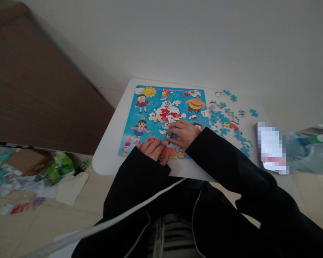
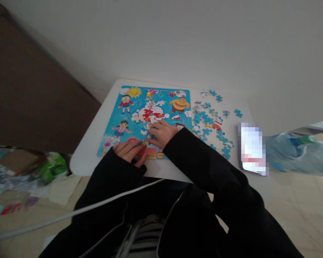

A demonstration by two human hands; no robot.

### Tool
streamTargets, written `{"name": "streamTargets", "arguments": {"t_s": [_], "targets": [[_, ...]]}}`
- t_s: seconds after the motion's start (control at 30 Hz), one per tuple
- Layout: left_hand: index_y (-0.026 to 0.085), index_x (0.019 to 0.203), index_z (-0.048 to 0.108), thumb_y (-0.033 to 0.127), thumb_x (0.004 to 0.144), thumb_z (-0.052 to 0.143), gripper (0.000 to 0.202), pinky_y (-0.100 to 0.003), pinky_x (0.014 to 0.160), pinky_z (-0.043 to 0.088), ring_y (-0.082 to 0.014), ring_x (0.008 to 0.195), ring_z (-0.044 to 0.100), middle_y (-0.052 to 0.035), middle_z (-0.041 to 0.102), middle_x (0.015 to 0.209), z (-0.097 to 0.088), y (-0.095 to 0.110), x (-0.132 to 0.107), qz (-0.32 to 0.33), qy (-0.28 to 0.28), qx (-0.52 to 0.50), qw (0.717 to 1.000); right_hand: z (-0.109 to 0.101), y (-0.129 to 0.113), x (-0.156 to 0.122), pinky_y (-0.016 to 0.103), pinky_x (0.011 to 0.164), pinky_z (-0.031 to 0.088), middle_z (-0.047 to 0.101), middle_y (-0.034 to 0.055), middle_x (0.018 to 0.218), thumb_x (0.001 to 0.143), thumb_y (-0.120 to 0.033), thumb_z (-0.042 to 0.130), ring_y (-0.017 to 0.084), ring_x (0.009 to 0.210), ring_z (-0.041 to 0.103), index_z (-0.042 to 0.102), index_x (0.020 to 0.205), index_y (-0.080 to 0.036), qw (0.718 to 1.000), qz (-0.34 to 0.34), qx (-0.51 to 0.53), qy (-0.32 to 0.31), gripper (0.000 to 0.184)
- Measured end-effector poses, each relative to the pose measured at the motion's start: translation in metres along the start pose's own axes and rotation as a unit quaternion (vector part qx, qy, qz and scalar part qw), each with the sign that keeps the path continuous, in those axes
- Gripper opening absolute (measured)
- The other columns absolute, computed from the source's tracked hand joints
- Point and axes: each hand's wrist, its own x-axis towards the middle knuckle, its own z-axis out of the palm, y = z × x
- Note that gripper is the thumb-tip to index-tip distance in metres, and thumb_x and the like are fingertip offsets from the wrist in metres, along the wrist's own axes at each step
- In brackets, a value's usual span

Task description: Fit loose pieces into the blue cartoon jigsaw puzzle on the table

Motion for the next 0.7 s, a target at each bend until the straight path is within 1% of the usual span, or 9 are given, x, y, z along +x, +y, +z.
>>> {"name": "streamTargets", "arguments": {"t_s": [0.1, 0.23, 0.37, 0.47, 0.53, 0.57, 0.6, 0.63, 0.7], "targets": [[0.014, 0.087, 0.069, 0.028, 0.079, 0.060, 0.018, -0.036, 0.070, 0.039, -0.0210, 0.081, 0.061, -0.0027, 0.068, 0.099, 0.001, 0.000, -0.001, -0.003, -0.004, -0.009, 1.000, 0.000, 0.003, -0.001, 0.034, 0.083, 0.046, 0.070, 0.0091, 0.095, 0.085, -0.030, 0.057, 0.020, 0.091, 0.061, 0.069, 0.090, -0.015, 1.000, -0.006, 0.012, 0.022, 0.020], [0.014, 0.087, 0.069, 0.028, 0.080, 0.059, 0.018, -0.035, 0.069, 0.040, -0.0205, 0.078, 0.061, -0.0030, 0.068, 0.097, 0.001, -0.001, -0.002, 0.005, 0.005, -0.016, 1.000, 0.004, 0.006, -0.003, 0.032, 0.082, 0.047, 0.071, 0.0078, 0.094, 0.088, -0.027, 0.053, 0.017, 0.088, 0.064, 0.068, 0.089, -0.015, 0.998, -0.045, 0.030, 0.038, 0.020], [0.015, 0.091, 0.069, 0.030, 0.081, 0.058, 0.021, -0.036, 0.068, 0.040, -0.0202, 0.076, 0.061, -0.0035, 0.068, 0.097, -0.015, -0.011, 0.006, 0.031, 0.015, -0.003, 0.999, 0.007, 0.006, -0.004, 0.031, 0.079, 0.049, 0.072, 0.0072, 0.093, 0.089, -0.027, 0.050, 0.017, 0.086, 0.065, 0.068, 0.087, -0.016, 0.996, -0.056, 0.027, 0.057, 0.020], [0.017, 0.093, 0.069, 0.032, 0.082, 0.059, 0.021, -0.035, 0.066, 0.039, -0.0202, 0.073, 0.060, -0.0016, 0.068, 0.096, -0.029, -0.031, 0.027, 0.035, 0.005, 0.051, 0.998, 0.008, 0.004, -0.005, 0.032, 0.078, 0.049, 0.072, 0.0083, 0.093, 0.089, -0.026, 0.050, 0.017, 0.085, 0.066, 0.068, 0.087, -0.016, 0.996, -0.060, 0.022, 0.069, 0.021], [0.017, 0.099, 0.068, 0.038, 0.085, 0.054, 0.029, -0.035, 0.065, 0.039, -0.0218, 0.075, 0.061, -0.0031, 0.067, 0.099, -0.028, -0.050, 0.046, 0.060, -0.066, 0.085, 0.992, 0.008, 0.003, -0.005, 0.031, 0.078, 0.050, 0.072, 0.0081, 0.093, 0.088, -0.026, 0.050, 0.017, 0.085, 0.066, 0.068, 0.087, -0.016, 0.996, -0.055, 0.019, 0.072, 0.021], [0.017, 0.101, 0.067, 0.038, 0.085, 0.054, 0.029, -0.033, 0.066, 0.040, -0.0208, 0.075, 0.061, -0.0025, 0.067, 0.097, -0.023, -0.060, 0.057, 0.063, -0.090, 0.081, 0.991, 0.008, 0.003, -0.005, 0.031, 0.077, 0.050, 0.072, 0.0078, 0.093, 0.088, -0.026, 0.050, 0.017, 0.084, 0.066, 0.068, 0.086, -0.016, 0.996, -0.054, 0.017, 0.074, 0.021], [0.017, 0.104, 0.066, 0.036, 0.082, 0.057, 0.030, -0.031, 0.068, 0.041, -0.0201, 0.078, 0.061, -0.0032, 0.066, 0.098, -0.016, -0.070, 0.067, 0.063, -0.116, 0.081, 0.988, 0.008, 0.003, -0.005, 0.031, 0.077, 0.050, 0.072, 0.0075, 0.093, 0.088, -0.025, 0.050, 0.017, 0.083, 0.066, 0.068, 0.086, -0.016, 0.995, -0.056, 0.014, 0.079, 0.020], [0.014, 0.109, 0.064, 0.034, 0.080, 0.060, 0.035, -0.029, 0.069, 0.041, -0.0209, 0.081, 0.060, -0.0064, 0.065, 0.100, -0.006, -0.081, 0.076, 0.062, -0.174, 0.090, 0.979, 0.008, 0.002, -0.005, 0.030, 0.076, 0.051, 0.072, 0.0073, 0.092, 0.088, -0.025, 0.050, 0.017, 0.082, 0.066, 0.068, 0.086, -0.016, 0.994, -0.059, 0.012, 0.088, 0.020], [0.010, 0.111, 0.063, 0.034, 0.078, 0.063, 0.041, -0.028, 0.072, 0.041, -0.0207, 0.080, 0.059, -0.0101, 0.064, 0.097, 0.015, -0.099, 0.091, 0.072, -0.232, 0.091, 0.966, 0.009, 0.002, -0.005, 0.030, 0.074, 0.051, 0.073, 0.0069, 0.090, 0.087, -0.025, 0.052, 0.017, 0.079, 0.066, 0.069, 0.085, -0.015, 0.992, -0.069, 0.007, 0.110, 0.020]]}}
